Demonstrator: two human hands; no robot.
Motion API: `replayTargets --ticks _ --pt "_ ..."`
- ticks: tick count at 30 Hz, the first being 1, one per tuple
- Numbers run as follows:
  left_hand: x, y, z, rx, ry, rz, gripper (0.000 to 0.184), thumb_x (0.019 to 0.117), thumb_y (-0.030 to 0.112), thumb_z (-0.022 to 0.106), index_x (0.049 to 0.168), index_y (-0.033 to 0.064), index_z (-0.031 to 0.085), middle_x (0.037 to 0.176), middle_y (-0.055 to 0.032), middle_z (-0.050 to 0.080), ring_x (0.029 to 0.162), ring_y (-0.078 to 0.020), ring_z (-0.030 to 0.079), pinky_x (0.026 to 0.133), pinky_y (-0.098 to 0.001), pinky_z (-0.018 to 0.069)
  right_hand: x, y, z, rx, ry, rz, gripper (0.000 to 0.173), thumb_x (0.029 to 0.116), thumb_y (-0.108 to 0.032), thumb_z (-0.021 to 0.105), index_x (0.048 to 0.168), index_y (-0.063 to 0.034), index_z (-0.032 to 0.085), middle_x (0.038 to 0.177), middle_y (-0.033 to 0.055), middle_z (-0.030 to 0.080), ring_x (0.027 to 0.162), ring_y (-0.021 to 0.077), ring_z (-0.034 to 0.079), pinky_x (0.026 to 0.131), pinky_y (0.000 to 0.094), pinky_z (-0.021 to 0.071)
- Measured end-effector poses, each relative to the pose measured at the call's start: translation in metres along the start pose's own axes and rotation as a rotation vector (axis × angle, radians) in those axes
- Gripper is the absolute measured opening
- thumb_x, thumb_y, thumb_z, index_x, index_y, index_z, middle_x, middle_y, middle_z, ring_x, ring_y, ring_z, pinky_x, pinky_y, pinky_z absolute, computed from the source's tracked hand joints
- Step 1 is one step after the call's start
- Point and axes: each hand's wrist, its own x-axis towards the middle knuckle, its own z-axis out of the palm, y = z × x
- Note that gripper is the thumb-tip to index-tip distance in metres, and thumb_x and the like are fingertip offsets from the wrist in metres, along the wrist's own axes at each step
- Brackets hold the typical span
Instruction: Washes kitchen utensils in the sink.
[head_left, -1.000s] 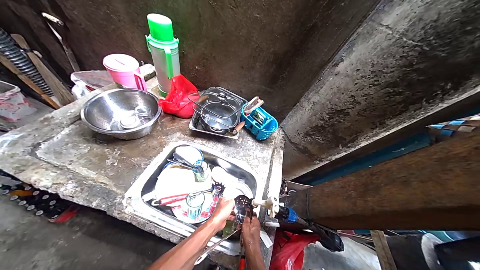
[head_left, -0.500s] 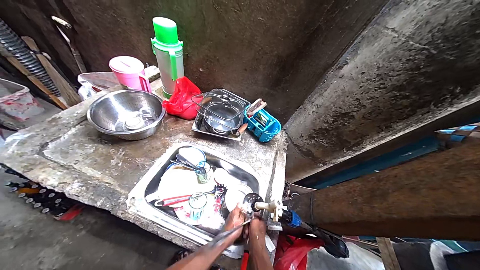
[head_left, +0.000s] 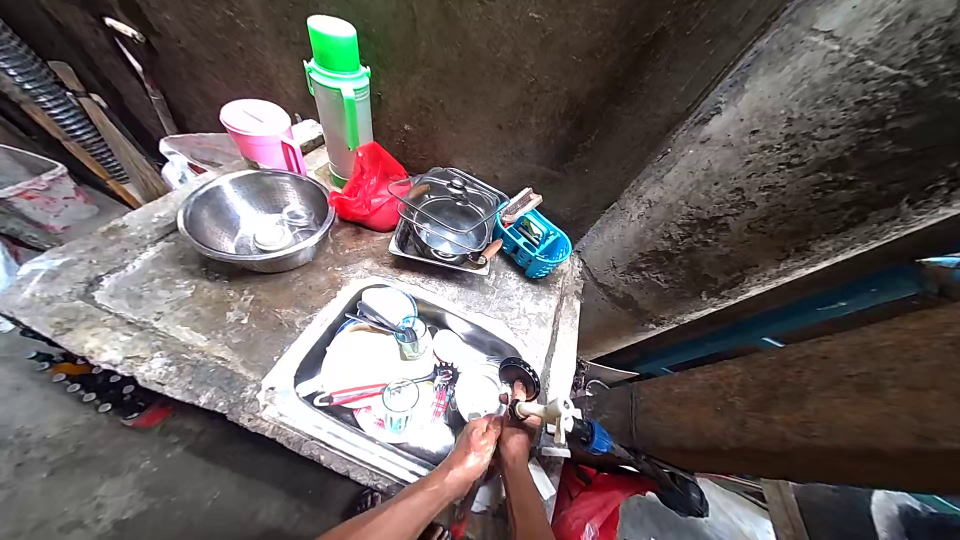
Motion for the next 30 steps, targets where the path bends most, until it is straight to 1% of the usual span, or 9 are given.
replayTargets --ticks 5,9,12,14,19,22,24,27,30 --pt "0.038 0.009 -0.003 -0.176 0.084 0.011 0.032 0.1099 0.022 0.042 0.117 0.0017 0.066 0.11 -0.0109 0.069 0.105 -0.0166 0.066 0.096 -0.0361 0.0537 -0.02 -0.006 0.021 -0.282 -0.025 0.099 0.039 0.1102 -0.026 0.045 0.132 0.0024 0.061 0.126 0.0167 0.068 0.12 0.0181 0.063 0.107 0.0358 0.0485" --pt "0.018 0.03 0.008 -0.228 0.1 0.022 0.034 0.1086 0.014 0.039 0.13 -0.0032 0.059 0.118 -0.0149 0.066 0.106 -0.016 0.063 0.097 -0.0339 0.0515 -0.007 -0.01 0.004 -0.232 -0.225 0.077 0.037 0.107 -0.011 0.046 0.135 0.0117 0.052 0.129 0.0232 0.062 0.117 0.0187 0.061 0.101 0.0296 0.0504" --pt "0.0 0.053 0.009 -0.056 0.03 -0.143 0.029 0.1112 0.017 0.036 0.128 0.0031 0.054 0.093 -0.0063 0.059 0.069 -0.0105 0.054 0.06 -0.0285 0.0489 -0.013 -0.068 0.021 -0.333 -0.201 0.328 0.035 0.1088 -0.009 0.046 0.14 0.0057 0.053 0.134 0.0192 0.061 0.118 0.0179 0.059 0.104 0.0321 0.0466" --pt "0.011 0.061 0.006 0.038 0.057 -0.246 0.035 0.1128 0.016 0.033 0.13 0.0009 0.059 0.116 -0.0122 0.064 0.101 -0.0175 0.06 0.094 -0.0356 0.0481 -0.039 -0.081 0.047 -0.342 -0.038 0.366 0.041 0.1129 -0.018 0.037 0.145 0.0036 0.049 0.142 0.0212 0.056 0.13 0.0249 0.054 0.113 0.0406 0.0396" --pt "0.064 -0.008 -0.022 0.067 0.101 0.09 0.045 0.1094 0.024 0.04 0.14 -0.0056 0.054 0.133 -0.0251 0.062 0.124 -0.0308 0.059 0.11 -0.0447 0.0441 -0.043 -0.016 0.027 -0.396 -0.227 -0.089 0.062 0.1102 -0.039 0.028 0.155 0.0023 0.039 0.159 0.0216 0.042 0.148 0.0256 0.041 0.123 0.0423 0.0307" --pt "0.057 0.022 -0.045 0.208 0.116 -0.038 0.037 0.1096 0.032 0.045 0.124 0.0022 0.06 0.088 -0.0113 0.062 0.067 -0.0193 0.06 0.061 -0.0373 0.0529 -0.042 -0.017 -0.006 -0.89 -0.241 -0.378 0.042 0.1091 -0.021 0.039 0.13 0.0018 0.068 0.122 0.0213 0.071 0.115 0.0338 0.069 0.099 0.0525 0.0535" --pt "0.055 0.04 -0.069 0.202 0.152 -0.011 0.036 0.1098 0.032 0.046 0.118 0.001 0.062 0.079 -0.009 0.057 0.059 -0.0183 0.054 0.056 -0.0362 0.0495 -0.038 -0.001 -0.021 -1.237 -0.337 -0.62 0.035 0.0981 -0.02 0.051 0.119 -0.0036 0.075 0.111 0.0156 0.076 0.106 0.0348 0.072 0.092 0.0541 0.0576" --pt "0.046 0.061 -0.094 0.058 0.191 0.061 0.034 0.1107 0.025 0.042 0.127 0.0014 0.06 0.075 -0.0036 0.055 0.049 -0.0119 0.048 0.045 -0.0273 0.0445 -0.029 0.014 -0.017 -1.609 -0.511 -0.452 0.035 0.1012 -0.032 0.054 0.123 -0.0124 0.073 0.12 0.0113 0.073 0.125 0.0364 0.061 0.115 0.0659 0.0291" --pt "0.025 0.07 -0.112 -0.122 0.173 0.071 0.031 0.1112 0.022 0.041 0.129 0.0031 0.058 0.073 -0.0015 0.055 0.044 -0.0095 0.043 0.04 -0.0235 0.0405 -0.012 0.008 0.0 -1.575 -0.495 -0.303 0.033 0.1058 -0.028 0.049 0.119 -0.0095 0.073 0.116 0.0159 0.073 0.118 0.0361 0.064 0.106 0.0604 0.0403"
